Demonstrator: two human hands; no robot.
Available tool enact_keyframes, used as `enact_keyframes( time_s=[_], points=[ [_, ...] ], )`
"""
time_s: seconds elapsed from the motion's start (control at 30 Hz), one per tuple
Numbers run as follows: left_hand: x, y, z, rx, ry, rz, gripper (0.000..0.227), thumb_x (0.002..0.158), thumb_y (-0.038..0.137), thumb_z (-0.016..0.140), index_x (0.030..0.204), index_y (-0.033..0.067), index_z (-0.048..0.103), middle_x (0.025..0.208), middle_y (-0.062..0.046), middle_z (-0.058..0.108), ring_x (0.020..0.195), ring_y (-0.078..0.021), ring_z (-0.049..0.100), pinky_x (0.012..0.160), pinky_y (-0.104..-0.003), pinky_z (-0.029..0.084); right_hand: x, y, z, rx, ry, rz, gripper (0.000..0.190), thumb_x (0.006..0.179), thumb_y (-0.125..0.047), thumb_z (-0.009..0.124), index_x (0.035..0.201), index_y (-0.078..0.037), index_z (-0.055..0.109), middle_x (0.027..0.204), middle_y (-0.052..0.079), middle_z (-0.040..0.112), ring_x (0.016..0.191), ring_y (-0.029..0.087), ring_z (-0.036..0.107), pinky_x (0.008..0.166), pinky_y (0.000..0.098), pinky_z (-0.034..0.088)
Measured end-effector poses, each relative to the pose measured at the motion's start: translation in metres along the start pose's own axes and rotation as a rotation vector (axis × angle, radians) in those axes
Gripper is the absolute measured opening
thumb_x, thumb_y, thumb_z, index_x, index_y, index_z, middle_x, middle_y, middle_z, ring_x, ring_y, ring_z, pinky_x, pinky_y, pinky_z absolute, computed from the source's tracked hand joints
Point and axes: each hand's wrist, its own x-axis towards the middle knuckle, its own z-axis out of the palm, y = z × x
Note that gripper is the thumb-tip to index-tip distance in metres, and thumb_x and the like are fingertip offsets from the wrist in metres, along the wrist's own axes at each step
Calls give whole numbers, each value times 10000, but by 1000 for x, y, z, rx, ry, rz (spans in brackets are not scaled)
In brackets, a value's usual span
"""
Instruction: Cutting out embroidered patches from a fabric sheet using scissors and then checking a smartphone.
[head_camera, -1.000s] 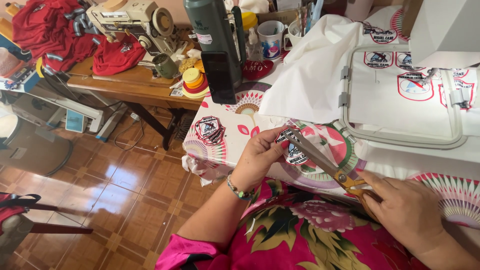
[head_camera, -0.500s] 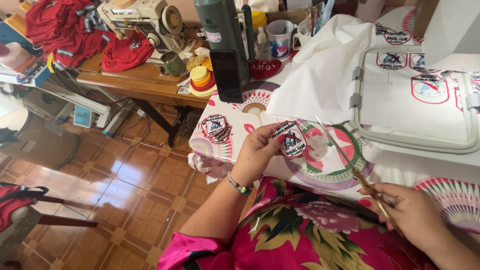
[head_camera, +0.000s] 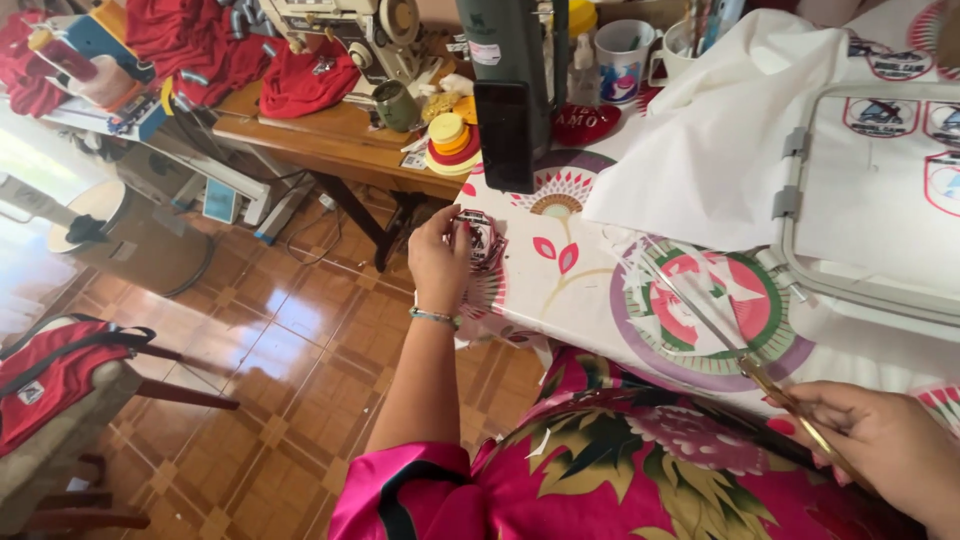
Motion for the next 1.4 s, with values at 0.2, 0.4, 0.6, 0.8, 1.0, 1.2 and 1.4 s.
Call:
enact_keyframes(
  time_s=[0.2, 0.4, 0.6, 0.8, 1.0, 1.2, 1.4],
  points=[
    [-3, -9, 11, 186, 105, 106, 366, 928, 174, 684, 1291, 121, 675, 1133, -143, 561, 1012, -361, 542, 997, -497, 418, -4, -6, 0, -13, -11, 49, 438, 889, 179, 692, 1234, -24, 871, 773, 292, 828, 578, 352, 605, 462, 411, 468],
    [-44, 130, 3, -33, -123, 518, 313, 997, 329, 603, 822, 70, 592, 753, -103, 643, 687, -320, 638, 912, -568, 512, 6, 13, -4, -108, 23, -3, 393, 918, 47, 683, 1247, -87, 854, 614, 274, 787, 454, 312, 588, 501, 372, 502],
    [-52, 105, 74, 3, -620, 524, 891, 940, 689, 373, 1461, -29, 458, 1533, -280, 461, 1469, -427, 380, 1214, -527, 270, 5, 16, -9, -248, -6, -43, 435, 828, 4, 759, 1192, -201, 883, 586, 157, 852, 403, 233, 642, 517, 311, 514],
    [-61, 141, 71, -275, -757, 782, 645, 1004, 485, 498, 1455, 23, 495, 1494, -215, 547, 1462, -397, 445, 1196, -518, 357, 8, 33, -7, 103, -36, -109, 448, 786, 128, 793, 1213, -1, 826, 780, 272, 926, 474, 296, 644, 387, 383, 512],
    [-79, 135, 70, -70, -751, 879, 1057, 745, 875, 514, 1622, 335, 275, 1695, -187, 305, 1581, -490, 227, 1200, -738, 197, 14, 46, -20, -36, -117, -368, 332, 783, -48, 804, 1096, -131, 879, 455, 104, 783, 307, 182, 621, 379, 309, 536],
    [-79, 166, 101, 213, -580, 1089, 976, 804, 910, 355, 1594, 337, 346, 1456, -115, 567, 1235, -348, 520, 1072, -659, 353, -14, 2, -17, -80, -116, -284, 195, 760, -149, 887, 948, -126, 933, 468, 60, 797, 352, 133, 614, 384, 263, 487],
    [-57, 199, 144, 272, -834, 698, 635, 1009, 584, 235, 1175, 243, 744, 802, -124, 766, 831, -388, 721, 695, -544, 514, 4, 38, -15, 93, -176, -314, 332, 748, -124, 878, 1072, -53, 856, 514, 138, 828, 365, 151, 617, 357, 280, 500]
  ],
)
